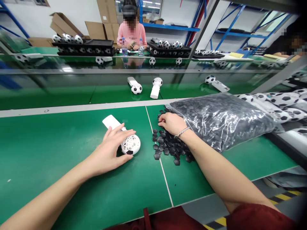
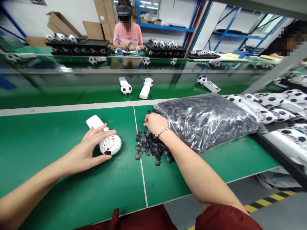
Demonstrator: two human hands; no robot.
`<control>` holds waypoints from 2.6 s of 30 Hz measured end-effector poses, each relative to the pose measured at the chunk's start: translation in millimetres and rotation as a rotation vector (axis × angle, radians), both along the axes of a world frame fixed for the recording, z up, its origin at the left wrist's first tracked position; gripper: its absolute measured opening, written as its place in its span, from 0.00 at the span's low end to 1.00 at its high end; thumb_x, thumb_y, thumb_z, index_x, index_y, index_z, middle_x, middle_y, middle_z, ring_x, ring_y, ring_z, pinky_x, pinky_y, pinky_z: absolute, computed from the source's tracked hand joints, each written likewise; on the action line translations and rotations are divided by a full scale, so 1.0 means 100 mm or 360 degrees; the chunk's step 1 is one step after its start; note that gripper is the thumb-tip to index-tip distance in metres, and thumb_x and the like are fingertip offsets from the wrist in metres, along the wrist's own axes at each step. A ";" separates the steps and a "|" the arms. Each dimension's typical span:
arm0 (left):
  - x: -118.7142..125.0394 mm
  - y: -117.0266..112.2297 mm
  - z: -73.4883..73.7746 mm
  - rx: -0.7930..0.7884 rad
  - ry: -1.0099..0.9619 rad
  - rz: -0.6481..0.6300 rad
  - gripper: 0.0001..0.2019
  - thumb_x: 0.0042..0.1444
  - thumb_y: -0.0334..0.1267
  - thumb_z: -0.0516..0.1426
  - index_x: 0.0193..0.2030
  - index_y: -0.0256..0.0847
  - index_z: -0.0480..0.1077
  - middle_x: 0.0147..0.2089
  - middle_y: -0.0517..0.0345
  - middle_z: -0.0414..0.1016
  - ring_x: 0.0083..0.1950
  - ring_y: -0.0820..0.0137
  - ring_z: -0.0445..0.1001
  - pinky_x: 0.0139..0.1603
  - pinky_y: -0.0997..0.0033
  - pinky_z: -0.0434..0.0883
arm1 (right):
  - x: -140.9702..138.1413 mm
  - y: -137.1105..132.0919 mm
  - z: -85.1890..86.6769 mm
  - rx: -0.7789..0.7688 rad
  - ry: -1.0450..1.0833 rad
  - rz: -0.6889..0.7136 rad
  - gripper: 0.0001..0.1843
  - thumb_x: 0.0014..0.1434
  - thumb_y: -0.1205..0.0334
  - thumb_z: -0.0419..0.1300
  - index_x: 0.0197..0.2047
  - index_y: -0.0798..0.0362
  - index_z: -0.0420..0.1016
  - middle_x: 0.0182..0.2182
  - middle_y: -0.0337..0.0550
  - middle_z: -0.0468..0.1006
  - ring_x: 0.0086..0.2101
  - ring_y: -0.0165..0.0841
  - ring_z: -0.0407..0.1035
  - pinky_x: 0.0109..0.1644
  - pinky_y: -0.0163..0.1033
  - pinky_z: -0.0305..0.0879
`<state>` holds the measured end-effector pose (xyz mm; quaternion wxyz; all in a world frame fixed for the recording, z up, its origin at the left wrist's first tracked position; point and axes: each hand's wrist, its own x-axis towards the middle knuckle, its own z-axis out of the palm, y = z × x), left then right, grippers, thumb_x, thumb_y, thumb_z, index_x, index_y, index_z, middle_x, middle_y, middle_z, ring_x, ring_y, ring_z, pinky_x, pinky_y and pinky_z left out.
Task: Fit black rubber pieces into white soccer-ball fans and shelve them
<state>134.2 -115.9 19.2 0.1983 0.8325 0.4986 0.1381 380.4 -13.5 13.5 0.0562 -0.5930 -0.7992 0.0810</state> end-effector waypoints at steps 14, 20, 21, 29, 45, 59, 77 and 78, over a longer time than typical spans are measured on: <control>-0.05 0.04 0.01 -0.0265 -0.0355 -0.0091 0.28 0.50 0.35 0.56 0.59 0.47 0.54 0.66 0.56 0.48 0.68 0.59 0.34 0.64 0.50 0.46 | -0.01 -0.04 0.05 -0.0216 0.0252 0.0214 0.02 0.50 0.64 0.61 0.29 0.53 0.71 0.26 0.37 0.75 0.28 0.27 0.68 0.33 0.32 0.62; -0.06 0.08 -0.01 -0.0290 -0.0404 -0.0192 0.29 0.47 0.31 0.56 0.58 0.45 0.56 0.64 0.58 0.52 0.68 0.61 0.34 0.65 0.54 0.44 | -0.31 -0.42 0.19 -0.0306 0.1024 0.0828 0.04 0.52 0.67 0.59 0.34 0.53 0.74 0.31 0.38 0.76 0.31 0.26 0.69 0.38 0.32 0.65; -0.06 0.08 -0.01 -0.0289 -0.0411 -0.0200 0.29 0.47 0.31 0.55 0.58 0.45 0.56 0.64 0.58 0.53 0.68 0.61 0.34 0.65 0.54 0.44 | -0.34 -0.47 0.19 -0.0284 0.1070 0.0876 0.04 0.52 0.67 0.59 0.34 0.53 0.73 0.30 0.38 0.76 0.31 0.26 0.69 0.38 0.32 0.65; -0.01 0.05 0.00 -0.0283 -0.0440 -0.0142 0.28 0.47 0.32 0.56 0.57 0.43 0.57 0.63 0.57 0.54 0.68 0.61 0.34 0.65 0.54 0.45 | -0.43 -0.57 0.09 -0.0154 0.1107 0.1298 0.07 0.55 0.71 0.56 0.35 0.54 0.75 0.33 0.42 0.75 0.35 0.26 0.69 0.42 0.33 0.66; 0.16 0.01 -0.06 -0.0083 -0.0547 0.0121 0.17 0.46 0.31 0.55 0.46 0.41 0.61 0.57 0.52 0.61 0.67 0.59 0.41 0.62 0.53 0.51 | -0.54 -0.50 -0.14 -0.0363 0.1328 0.0878 0.14 0.48 0.58 0.63 0.32 0.54 0.63 0.30 0.36 0.65 0.28 0.25 0.61 0.32 0.32 0.62; 0.06 0.05 -0.05 -0.0160 -0.0505 0.0050 0.19 0.46 0.33 0.55 0.47 0.42 0.61 0.63 0.50 0.53 0.66 0.58 0.43 0.62 0.54 0.51 | -0.56 -0.54 -0.13 -0.0458 0.1385 0.0814 0.12 0.49 0.59 0.62 0.30 0.54 0.62 0.28 0.35 0.66 0.26 0.24 0.59 0.29 0.31 0.59; 0.03 0.07 0.01 -0.0338 -0.0491 0.0029 0.21 0.46 0.33 0.57 0.49 0.43 0.60 0.66 0.50 0.44 0.67 0.61 0.40 0.63 0.54 0.49 | -0.55 -0.60 -0.05 -0.0615 0.1429 0.0793 0.04 0.49 0.66 0.62 0.28 0.56 0.70 0.27 0.37 0.67 0.28 0.25 0.62 0.34 0.33 0.62; 0.03 0.07 0.01 -0.0346 -0.0496 0.0026 0.21 0.46 0.33 0.57 0.49 0.43 0.60 0.66 0.50 0.44 0.67 0.61 0.40 0.63 0.54 0.48 | -0.55 -0.60 -0.05 -0.0647 0.1451 0.0764 0.04 0.49 0.66 0.62 0.28 0.56 0.70 0.27 0.37 0.67 0.27 0.25 0.62 0.33 0.33 0.62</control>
